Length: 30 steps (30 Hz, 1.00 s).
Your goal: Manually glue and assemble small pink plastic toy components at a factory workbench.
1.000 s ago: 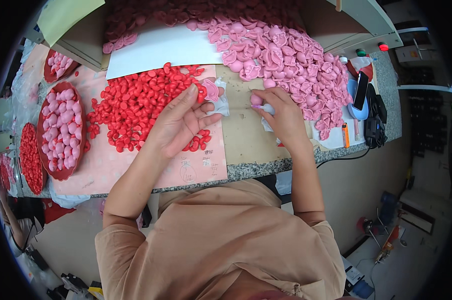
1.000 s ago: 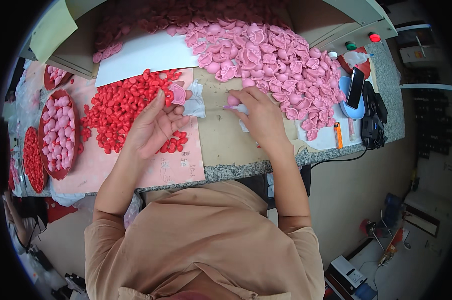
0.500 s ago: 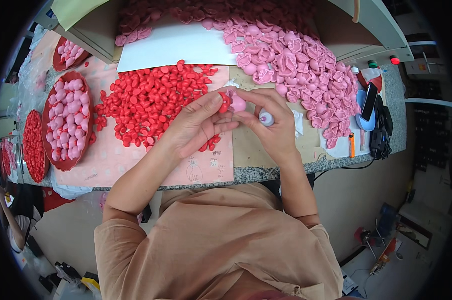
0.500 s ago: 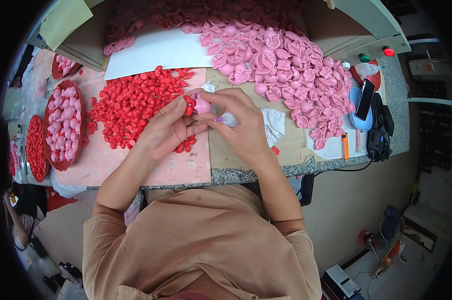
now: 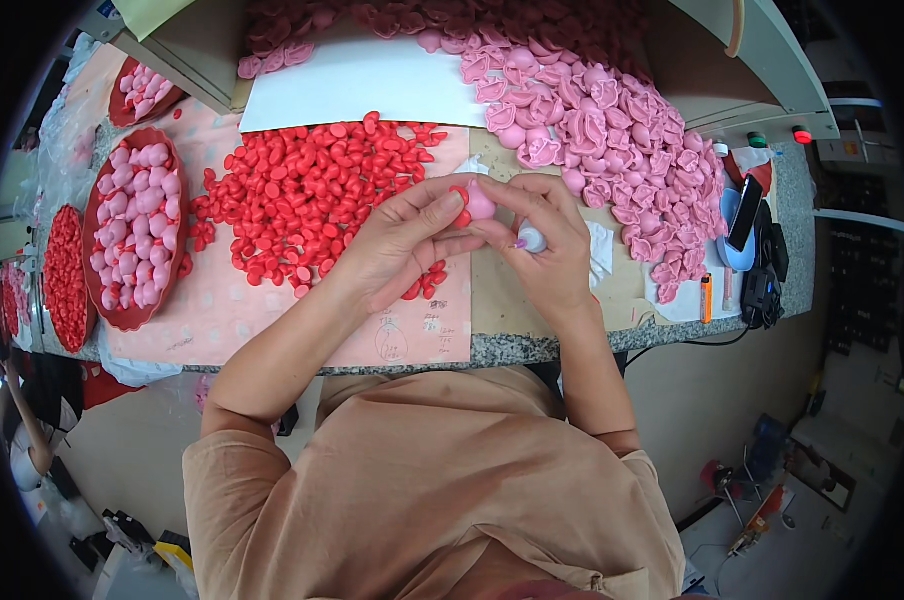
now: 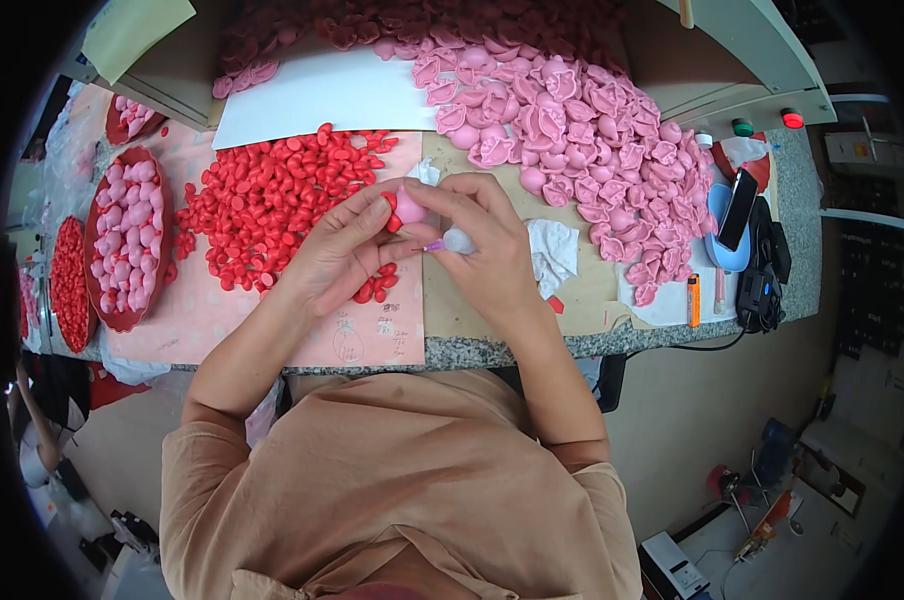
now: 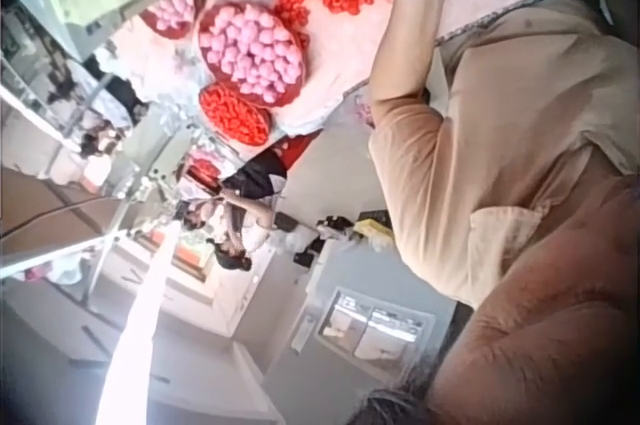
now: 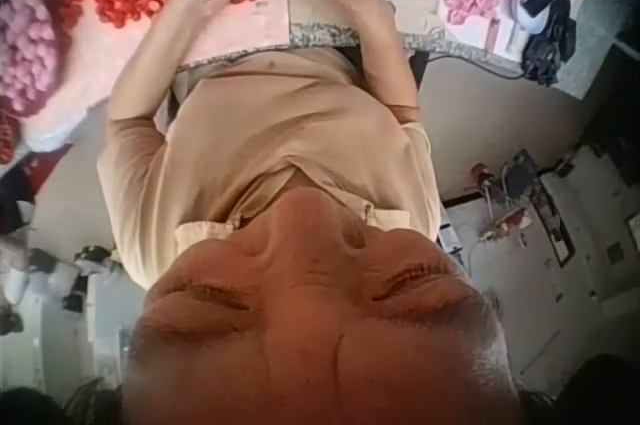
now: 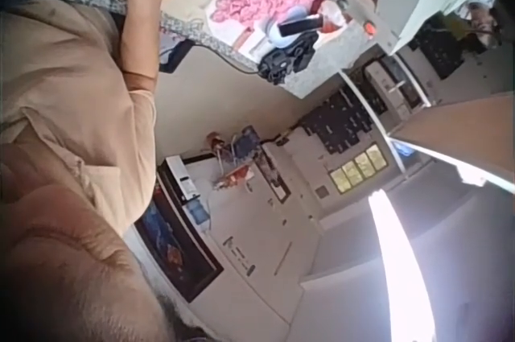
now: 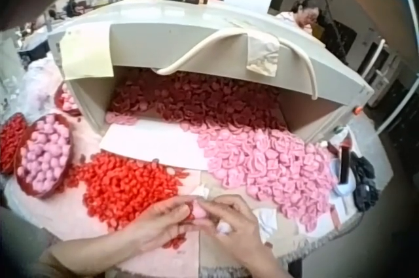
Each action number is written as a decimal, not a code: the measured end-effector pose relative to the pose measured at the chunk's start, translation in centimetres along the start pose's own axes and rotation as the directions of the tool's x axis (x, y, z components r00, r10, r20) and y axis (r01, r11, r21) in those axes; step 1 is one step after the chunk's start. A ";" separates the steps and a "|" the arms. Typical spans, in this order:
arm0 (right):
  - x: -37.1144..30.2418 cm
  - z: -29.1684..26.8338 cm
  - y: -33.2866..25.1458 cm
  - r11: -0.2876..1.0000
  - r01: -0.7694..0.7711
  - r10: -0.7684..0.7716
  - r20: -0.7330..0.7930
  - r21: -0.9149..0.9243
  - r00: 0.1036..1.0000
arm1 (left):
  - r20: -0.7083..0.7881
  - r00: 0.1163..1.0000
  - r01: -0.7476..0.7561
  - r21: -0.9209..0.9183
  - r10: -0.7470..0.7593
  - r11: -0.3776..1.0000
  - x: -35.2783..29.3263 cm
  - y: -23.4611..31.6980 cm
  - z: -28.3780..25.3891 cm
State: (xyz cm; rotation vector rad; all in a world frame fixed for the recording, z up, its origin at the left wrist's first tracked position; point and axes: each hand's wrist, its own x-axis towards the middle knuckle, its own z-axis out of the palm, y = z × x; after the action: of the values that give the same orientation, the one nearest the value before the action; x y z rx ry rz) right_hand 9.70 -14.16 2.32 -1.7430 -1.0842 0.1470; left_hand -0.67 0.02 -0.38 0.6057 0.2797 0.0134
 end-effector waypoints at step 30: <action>1.1 3.4 -1.5 0.439 -0.298 0.264 0.195 0.847 0.945 | 0.133 0.902 -0.399 -0.112 0.412 0.910 -1.2 0.2 0.5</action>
State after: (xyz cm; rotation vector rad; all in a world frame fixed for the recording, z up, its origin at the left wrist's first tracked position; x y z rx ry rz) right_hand 7.54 -10.96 2.41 -0.9273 -0.5194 0.8126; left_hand -1.64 -0.15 0.44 0.5708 -0.0020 0.3789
